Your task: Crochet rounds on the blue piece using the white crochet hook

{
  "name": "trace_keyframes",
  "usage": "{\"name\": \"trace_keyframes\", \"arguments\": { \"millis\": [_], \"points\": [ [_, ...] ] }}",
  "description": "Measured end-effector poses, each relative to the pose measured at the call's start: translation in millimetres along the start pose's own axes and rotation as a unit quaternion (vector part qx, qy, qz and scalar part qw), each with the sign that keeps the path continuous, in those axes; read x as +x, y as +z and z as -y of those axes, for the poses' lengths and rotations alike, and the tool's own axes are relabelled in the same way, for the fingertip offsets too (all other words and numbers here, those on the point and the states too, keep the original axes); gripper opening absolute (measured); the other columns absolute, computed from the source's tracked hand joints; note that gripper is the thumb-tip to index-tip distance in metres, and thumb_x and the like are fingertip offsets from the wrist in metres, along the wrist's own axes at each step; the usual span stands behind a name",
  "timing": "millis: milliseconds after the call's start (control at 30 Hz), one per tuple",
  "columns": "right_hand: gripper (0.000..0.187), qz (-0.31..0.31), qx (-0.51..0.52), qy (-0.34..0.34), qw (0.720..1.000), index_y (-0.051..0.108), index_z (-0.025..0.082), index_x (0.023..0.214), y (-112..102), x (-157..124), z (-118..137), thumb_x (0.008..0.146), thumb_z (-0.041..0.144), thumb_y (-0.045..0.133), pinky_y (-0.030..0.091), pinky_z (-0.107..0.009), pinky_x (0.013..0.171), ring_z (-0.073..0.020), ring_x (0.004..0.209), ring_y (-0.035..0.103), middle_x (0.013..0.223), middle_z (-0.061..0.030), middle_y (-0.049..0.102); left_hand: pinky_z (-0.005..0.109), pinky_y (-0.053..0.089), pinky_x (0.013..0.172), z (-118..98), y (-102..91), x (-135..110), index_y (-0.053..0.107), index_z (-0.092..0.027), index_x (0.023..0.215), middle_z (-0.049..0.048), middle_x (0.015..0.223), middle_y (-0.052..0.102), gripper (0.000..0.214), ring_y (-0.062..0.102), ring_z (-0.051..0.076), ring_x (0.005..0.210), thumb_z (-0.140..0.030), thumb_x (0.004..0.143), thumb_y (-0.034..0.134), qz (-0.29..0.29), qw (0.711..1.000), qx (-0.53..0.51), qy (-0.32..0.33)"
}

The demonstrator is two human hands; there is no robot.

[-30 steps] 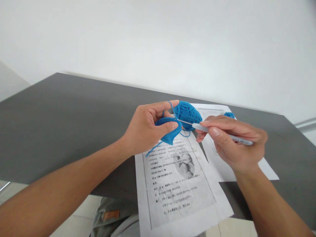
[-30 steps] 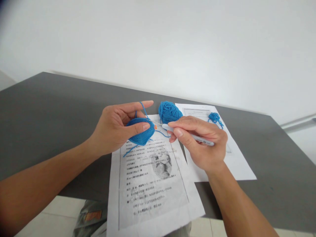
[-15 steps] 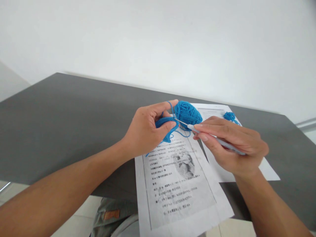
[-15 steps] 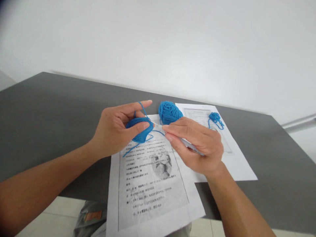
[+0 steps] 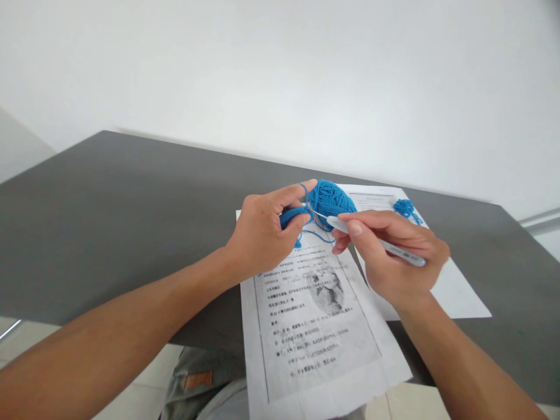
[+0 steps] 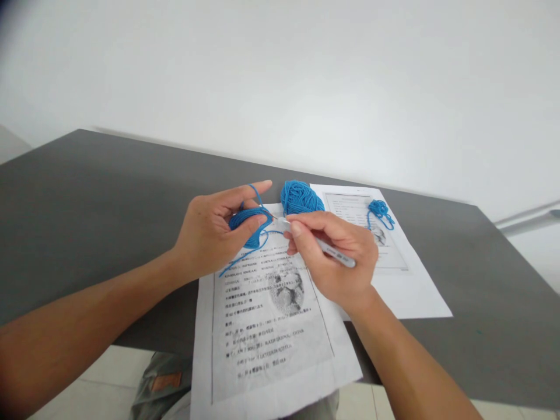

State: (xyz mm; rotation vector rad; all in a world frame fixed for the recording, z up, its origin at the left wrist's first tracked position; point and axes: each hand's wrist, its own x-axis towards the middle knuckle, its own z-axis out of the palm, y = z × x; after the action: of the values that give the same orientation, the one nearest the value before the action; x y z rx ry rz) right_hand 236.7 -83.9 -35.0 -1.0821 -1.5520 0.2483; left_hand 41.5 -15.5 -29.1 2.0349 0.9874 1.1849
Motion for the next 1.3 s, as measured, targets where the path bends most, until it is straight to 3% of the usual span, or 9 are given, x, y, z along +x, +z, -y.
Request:
{"name": "trace_keyframes", "arguments": {
  "millis": [67,167,267,500,733,967,1167,1300],
  "points": [
    [0.014,0.006,0.007,0.0,1.0,0.083,0.027,0.103,4.8,0.4,-1.0,0.097,0.017,0.076,0.063,-0.029,0.055,-0.0153,0.058,0.075,0.078,0.0009,0.082,0.029,0.055,0.075,-2.7,0.5,-0.8,0.079,-0.019,0.133,-0.0009,0.079,0.077,0.044,0.065,0.015,0.069,-0.021,0.089,0.071,0.006,1.0,0.009,0.006],
    [0.022,0.049,-0.029,-0.089,0.994,0.082,0.026,0.11,8.9,2.7,-3.9,0.095,0.011,0.074,0.064,-0.031,0.063,-0.0168,0.069,0.078,0.088,-0.002,0.083,0.029,0.055,0.075,-6.1,1.7,-2.4,0.081,-0.019,0.13,0.0006,0.081,0.079,0.043,0.064,0.016,0.068,-0.02,0.089,0.07,0.021,1.0,0.017,0.009],
    [0.031,0.055,-0.042,-0.15,0.986,0.08,0.026,0.117,9.9,3.0,-5.6,0.094,0.006,0.073,0.065,-0.033,0.066,-0.0185,0.077,0.078,0.092,-0.0038,0.082,0.029,0.055,0.076,-6.8,2.2,-2.9,0.08,-0.016,0.131,0.0019,0.083,0.079,0.044,0.065,0.016,0.071,-0.019,0.088,0.07,0.029,0.999,-0.032,-0.006],
    [0.023,0.018,0.027,-0.05,0.998,0.082,0.028,0.112,10.1,-1.9,-4.0,0.096,0.013,0.073,0.064,-0.035,0.061,-0.0186,0.068,0.076,0.09,-0.0023,0.083,0.026,0.056,0.069,-6.3,4.4,-1.2,0.08,-0.013,0.13,0.0029,0.085,0.079,0.048,0.068,0.014,0.074,-0.023,0.083,0.083,0.035,0.962,-0.247,-0.107],
    [0.029,0.038,0.028,-0.063,0.997,0.08,0.027,0.117,10.4,-0.7,-5.3,0.096,0.009,0.072,0.065,-0.034,0.064,-0.0172,0.071,0.076,0.091,-0.0024,0.082,0.026,0.06,0.072,-9.8,8.7,-2.2,0.083,-0.016,0.116,0.0009,0.083,0.08,0.044,0.072,0.015,0.076,-0.018,0.074,0.09,0.012,0.913,-0.363,-0.188],
    [0.046,0.033,-0.074,-0.191,0.978,0.075,0.028,0.131,13.6,0.1,-2.2,0.093,0.003,0.071,0.067,-0.036,0.069,-0.0217,0.084,0.08,0.103,-0.0074,0.083,0.022,0.056,0.061,-12.0,10.0,0.0,0.082,-0.017,0.114,-0.0024,0.075,0.079,0.051,0.067,0.01,0.063,-0.013,0.065,0.096,-0.025,0.851,-0.474,-0.225],
    [0.055,0.04,-0.192,-0.258,0.946,0.065,0.025,0.144,15.5,-5.1,5.9,0.093,0.003,0.072,0.068,-0.04,0.073,-0.0254,0.091,0.079,0.107,-0.0115,0.081,0.022,0.055,0.059,-13.6,6.3,0.8,0.081,-0.02,0.111,-0.0057,0.07,0.077,0.045,0.067,0.009,0.059,-0.006,0.069,0.089,-0.018,0.835,-0.512,-0.201],
    [0.058,0.043,-0.201,-0.305,0.93,0.062,0.023,0.145,16.6,-2.8,7.4,0.092,0.001,0.07,0.068,-0.042,0.072,-0.0262,0.089,0.078,0.102,-0.0116,0.08,0.027,0.06,0.067,-15.3,1.9,1.0,0.081,-0.021,0.111,-0.0045,0.073,0.078,0.042,0.074,0.014,0.066,-0.008,0.071,0.087,-0.003,0.836,-0.51,-0.201]
  ]
}}
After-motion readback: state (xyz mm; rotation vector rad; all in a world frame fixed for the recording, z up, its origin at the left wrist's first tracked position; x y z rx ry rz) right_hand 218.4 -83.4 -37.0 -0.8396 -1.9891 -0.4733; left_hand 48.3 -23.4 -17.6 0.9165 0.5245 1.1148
